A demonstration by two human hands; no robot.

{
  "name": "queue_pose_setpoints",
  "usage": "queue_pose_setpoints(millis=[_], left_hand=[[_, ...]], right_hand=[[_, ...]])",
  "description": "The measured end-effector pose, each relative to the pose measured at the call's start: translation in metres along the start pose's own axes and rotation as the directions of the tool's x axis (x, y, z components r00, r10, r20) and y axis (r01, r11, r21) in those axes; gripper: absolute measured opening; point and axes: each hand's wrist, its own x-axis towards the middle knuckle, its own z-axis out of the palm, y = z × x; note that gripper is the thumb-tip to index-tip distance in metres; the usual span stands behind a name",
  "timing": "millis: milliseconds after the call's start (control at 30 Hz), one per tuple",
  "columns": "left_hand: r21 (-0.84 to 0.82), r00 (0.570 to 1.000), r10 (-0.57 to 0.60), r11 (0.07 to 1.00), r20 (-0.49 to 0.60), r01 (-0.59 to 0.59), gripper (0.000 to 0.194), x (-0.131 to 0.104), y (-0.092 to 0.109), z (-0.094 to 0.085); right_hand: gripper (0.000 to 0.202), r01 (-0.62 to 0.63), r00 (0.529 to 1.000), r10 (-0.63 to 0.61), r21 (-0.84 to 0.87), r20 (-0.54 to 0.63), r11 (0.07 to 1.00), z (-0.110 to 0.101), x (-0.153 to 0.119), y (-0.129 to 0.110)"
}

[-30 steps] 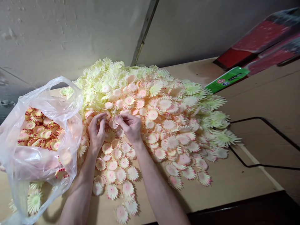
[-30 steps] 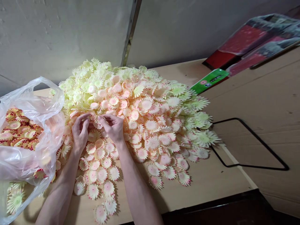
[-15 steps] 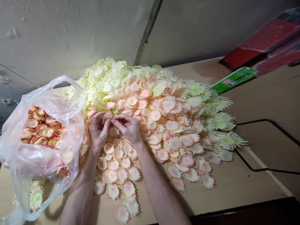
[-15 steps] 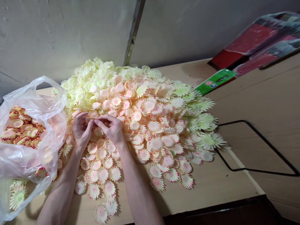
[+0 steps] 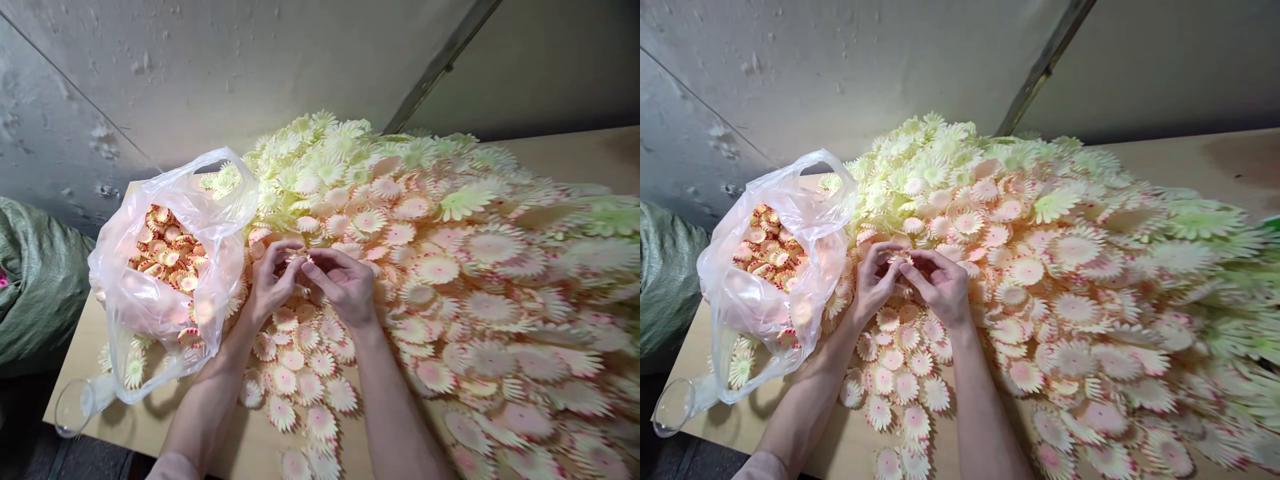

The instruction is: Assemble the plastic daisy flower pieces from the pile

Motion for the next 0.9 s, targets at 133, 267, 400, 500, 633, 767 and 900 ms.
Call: queue_pose_setpoints(millis=[133,267,400,500,633,767,900], left_hand=[[-0.019,1.000,0.016,1.000,0.008,-0.016,0.025,0.0005,-0.0002,0.0003],[-0.036,1.000,-0.008,0.999,-0.024,0.007,0.030,0.0016,0.0011,0.0012],[-0.026,0.997,-0.043,0.999,-0.062,0.041,0.034,0.0014,0.0034,0.0011],[-0.055,0.997,-0.068,0.996,-0.027,0.067,0.035,0.0008,0.0041,0.0009],[-0.113,0.997,-0.060,0.991,0.056,0.066,0.039,-0.0002,0.0016,0.0005],[-0.109,0.996,-0.060,0.992,0.067,0.067,0.042,-0.0001,-0.0012,-0.0017],[-0.128,0.998,-0.027,0.991,0.052,0.034,0.045,0.0021,0.0012,-0.0034]], right_hand=[[0.019,-0.016,0.998,0.015,0.005,0.060,1.000,0.0001,-0.0008,-0.0036],[0.025,-0.035,0.994,0.030,0.038,0.101,0.999,0.0002,-0.0012,-0.0030],[0.025,-0.062,0.991,0.061,0.009,0.119,0.998,-0.0024,-0.0010,0.0020],[0.025,-0.036,0.994,0.042,-0.058,0.097,0.998,-0.0047,0.0004,0.0038],[0.017,0.028,0.997,-0.021,-0.086,0.078,0.996,-0.0052,0.0024,0.0025],[0.013,0.087,0.992,-0.077,-0.097,0.099,0.991,-0.0038,0.0031,-0.0006],[0.011,0.152,0.988,-0.145,-0.203,0.049,0.967,-0.0027,0.0039,-0.0027]])
